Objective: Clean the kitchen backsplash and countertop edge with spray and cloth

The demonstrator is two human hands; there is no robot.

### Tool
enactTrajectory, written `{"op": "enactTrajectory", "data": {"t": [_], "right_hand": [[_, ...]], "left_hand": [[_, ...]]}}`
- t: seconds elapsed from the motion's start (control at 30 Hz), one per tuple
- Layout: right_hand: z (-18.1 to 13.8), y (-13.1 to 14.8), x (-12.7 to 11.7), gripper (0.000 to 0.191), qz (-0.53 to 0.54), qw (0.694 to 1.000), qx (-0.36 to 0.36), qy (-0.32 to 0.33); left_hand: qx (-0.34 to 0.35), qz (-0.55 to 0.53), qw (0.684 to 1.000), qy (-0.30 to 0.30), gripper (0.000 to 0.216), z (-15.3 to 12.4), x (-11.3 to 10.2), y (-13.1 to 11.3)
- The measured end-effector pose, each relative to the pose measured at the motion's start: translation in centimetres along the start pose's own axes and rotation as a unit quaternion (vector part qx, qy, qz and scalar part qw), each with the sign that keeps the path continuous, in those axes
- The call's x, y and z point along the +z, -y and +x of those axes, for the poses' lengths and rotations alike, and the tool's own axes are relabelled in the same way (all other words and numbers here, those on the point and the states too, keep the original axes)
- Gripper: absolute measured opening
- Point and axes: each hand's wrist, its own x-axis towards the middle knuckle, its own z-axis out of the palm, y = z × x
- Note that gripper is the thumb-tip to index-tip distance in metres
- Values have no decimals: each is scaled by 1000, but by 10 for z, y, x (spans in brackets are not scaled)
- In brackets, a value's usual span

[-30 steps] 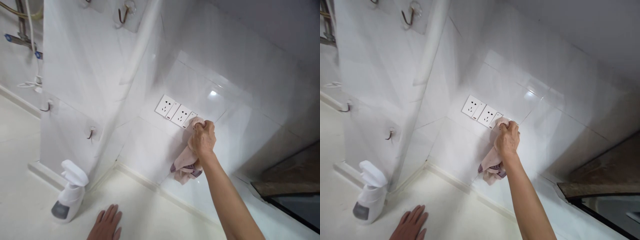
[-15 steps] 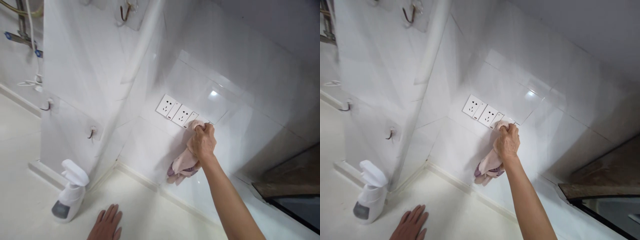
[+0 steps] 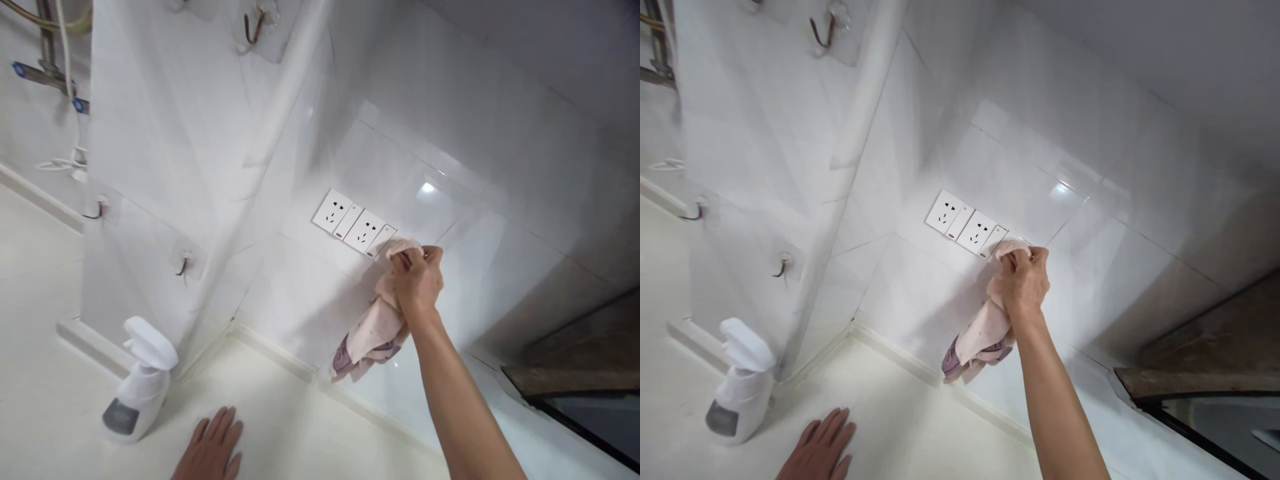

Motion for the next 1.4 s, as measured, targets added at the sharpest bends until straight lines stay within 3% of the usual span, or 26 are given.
{"op": "enactTrajectory", "data": {"t": [0.13,0.37,0.57,0.73,0.9,1.07,1.17,1.27,1.4], "right_hand": [[32,10,-3,23,-34,999,25,0],[12,16,13,21,-34,999,7,4],[33,25,1,20,-52,998,30,-28],[20,26,3,18,-48,999,24,7],[30,23,3,16,-26,999,30,-17],[21,22,7,15,-35,999,36,-2],[17,20,11,16,-36,999,22,-2],[37,21,3,18,-46,998,19,-27],[63,20,-26,17,-63,993,49,-84]], "left_hand": [[2,4,1000,3,48,-1,-2,-1],[19,0,999,-49,43,-3,4,2],[8,0,999,-39,46,-3,15,-2],[-9,14,996,-84,45,-5,6,-11],[10,-2,999,-41,46,-3,7,-7],[-5,11,996,-86,45,-5,10,-10],[2,0,999,-46,45,-4,6,-8],[10,-5,1000,-7,47,-3,2,-4],[13,-2,1000,-23,47,-3,11,0]]}}
